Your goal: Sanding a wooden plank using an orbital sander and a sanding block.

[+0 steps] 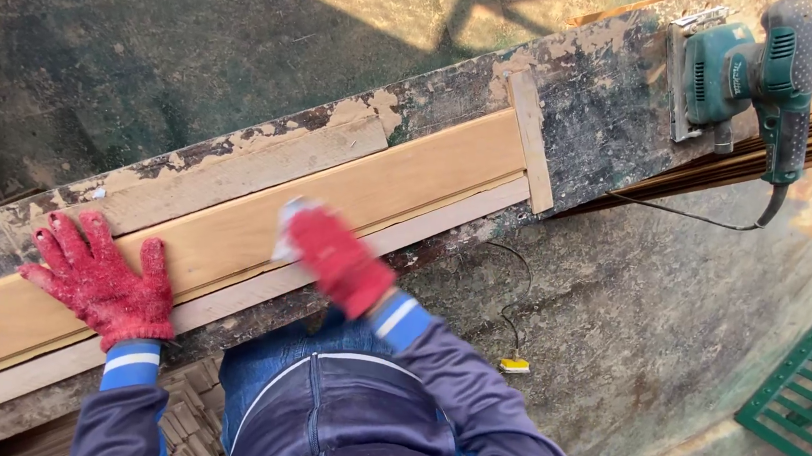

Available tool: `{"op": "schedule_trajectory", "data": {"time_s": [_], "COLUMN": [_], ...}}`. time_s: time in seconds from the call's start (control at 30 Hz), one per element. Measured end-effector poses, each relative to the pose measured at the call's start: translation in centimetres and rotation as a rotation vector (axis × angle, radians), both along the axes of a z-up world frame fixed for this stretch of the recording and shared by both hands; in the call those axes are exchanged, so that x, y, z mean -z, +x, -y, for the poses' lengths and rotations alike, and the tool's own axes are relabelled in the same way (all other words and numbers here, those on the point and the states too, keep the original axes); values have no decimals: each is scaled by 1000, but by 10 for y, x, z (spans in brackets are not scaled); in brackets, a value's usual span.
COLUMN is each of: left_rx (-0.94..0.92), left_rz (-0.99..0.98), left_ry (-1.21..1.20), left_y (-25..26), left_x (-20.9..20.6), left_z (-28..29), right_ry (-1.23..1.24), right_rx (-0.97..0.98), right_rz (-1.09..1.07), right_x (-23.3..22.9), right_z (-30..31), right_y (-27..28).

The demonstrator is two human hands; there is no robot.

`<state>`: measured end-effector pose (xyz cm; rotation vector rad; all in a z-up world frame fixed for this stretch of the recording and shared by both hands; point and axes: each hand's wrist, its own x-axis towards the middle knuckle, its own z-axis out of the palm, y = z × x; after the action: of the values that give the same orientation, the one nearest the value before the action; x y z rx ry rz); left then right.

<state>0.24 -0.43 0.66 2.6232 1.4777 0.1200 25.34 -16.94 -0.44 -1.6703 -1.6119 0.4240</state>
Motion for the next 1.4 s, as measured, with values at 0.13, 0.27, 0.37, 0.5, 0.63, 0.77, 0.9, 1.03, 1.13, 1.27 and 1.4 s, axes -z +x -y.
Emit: {"op": "schedule_trajectory", "data": {"time_s": [0.13, 0.27, 0.37, 0.5, 0.63, 0.77, 0.9, 1.03, 1.13, 1.27, 1.4], "left_rx": [-15, -28, -28, -18, -23, -23, -32, -26, -39, -29, -43], "left_rz": [-11, -18, 3, 5, 6, -10, -59, -50, -77, -49, -19], "left_ry": [-4, -1, -6, 11, -5, 2, -1, 7, 11, 10, -4], "left_y": [-7, -5, -8, -3, -4, -1, -5, -7, -6, -6, -2], "left_x": [6, 8, 12, 5, 7, 3, 9, 13, 12, 10, 7], "left_z": [2, 0, -2, 1, -1, 0, -3, -4, -2, -3, 1], "right_ry": [11, -292, -159, 34, 16, -364, -30, 25, 21, -248, -49], "right_rx": [565, 825, 581, 12, 436, 779, 585, 153, 308, 837, 665], "right_rz": [-57, 750, 519, 124, 459, 778, 143, 141, 113, 633, 423], "right_x": [70, 102, 59, -1, 74, 137, 18, 30, 31, 99, 36], "right_z": [86, 94, 33, -4, 54, 83, -5, 18, 41, 95, 5], "right_y": [136, 138, 25, 13, 161, 197, 48, 37, 138, 200, 62]}}
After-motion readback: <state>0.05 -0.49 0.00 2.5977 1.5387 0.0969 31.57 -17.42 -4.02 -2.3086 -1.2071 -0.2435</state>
